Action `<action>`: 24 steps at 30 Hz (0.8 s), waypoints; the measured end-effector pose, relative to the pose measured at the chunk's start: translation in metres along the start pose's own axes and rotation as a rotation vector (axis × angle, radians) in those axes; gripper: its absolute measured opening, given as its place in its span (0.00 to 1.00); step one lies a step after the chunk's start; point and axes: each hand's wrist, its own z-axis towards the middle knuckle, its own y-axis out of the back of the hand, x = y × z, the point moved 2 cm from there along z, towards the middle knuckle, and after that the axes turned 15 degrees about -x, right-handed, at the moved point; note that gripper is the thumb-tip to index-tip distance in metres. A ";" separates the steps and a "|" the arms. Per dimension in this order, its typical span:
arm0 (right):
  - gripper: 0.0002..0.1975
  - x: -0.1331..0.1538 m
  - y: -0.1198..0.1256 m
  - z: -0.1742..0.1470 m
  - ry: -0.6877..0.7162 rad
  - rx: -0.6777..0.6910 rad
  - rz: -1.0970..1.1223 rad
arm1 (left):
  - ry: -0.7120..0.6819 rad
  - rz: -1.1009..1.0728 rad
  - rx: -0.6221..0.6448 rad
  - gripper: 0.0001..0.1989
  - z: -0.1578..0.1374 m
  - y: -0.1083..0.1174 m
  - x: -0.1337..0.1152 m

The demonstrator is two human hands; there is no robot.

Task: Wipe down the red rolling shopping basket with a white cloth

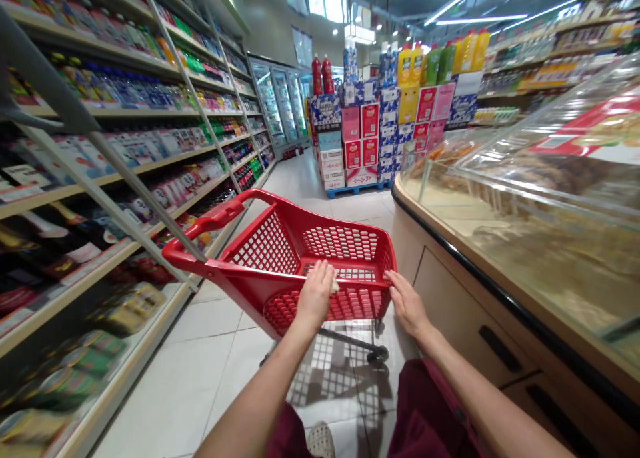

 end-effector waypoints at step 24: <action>0.21 0.006 0.004 0.006 -0.022 0.028 -0.132 | 0.100 0.136 -0.101 0.22 -0.024 0.040 0.081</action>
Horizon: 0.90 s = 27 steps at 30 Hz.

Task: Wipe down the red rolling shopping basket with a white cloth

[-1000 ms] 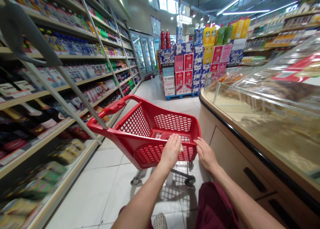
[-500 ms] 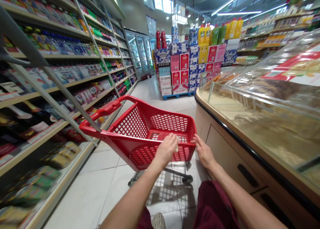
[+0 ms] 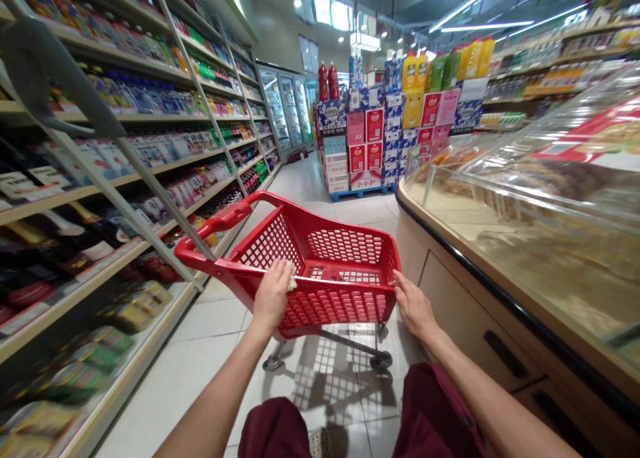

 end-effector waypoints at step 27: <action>0.21 -0.011 -0.005 0.011 0.096 -0.017 -0.159 | 0.043 0.103 -0.012 0.23 0.000 0.029 0.054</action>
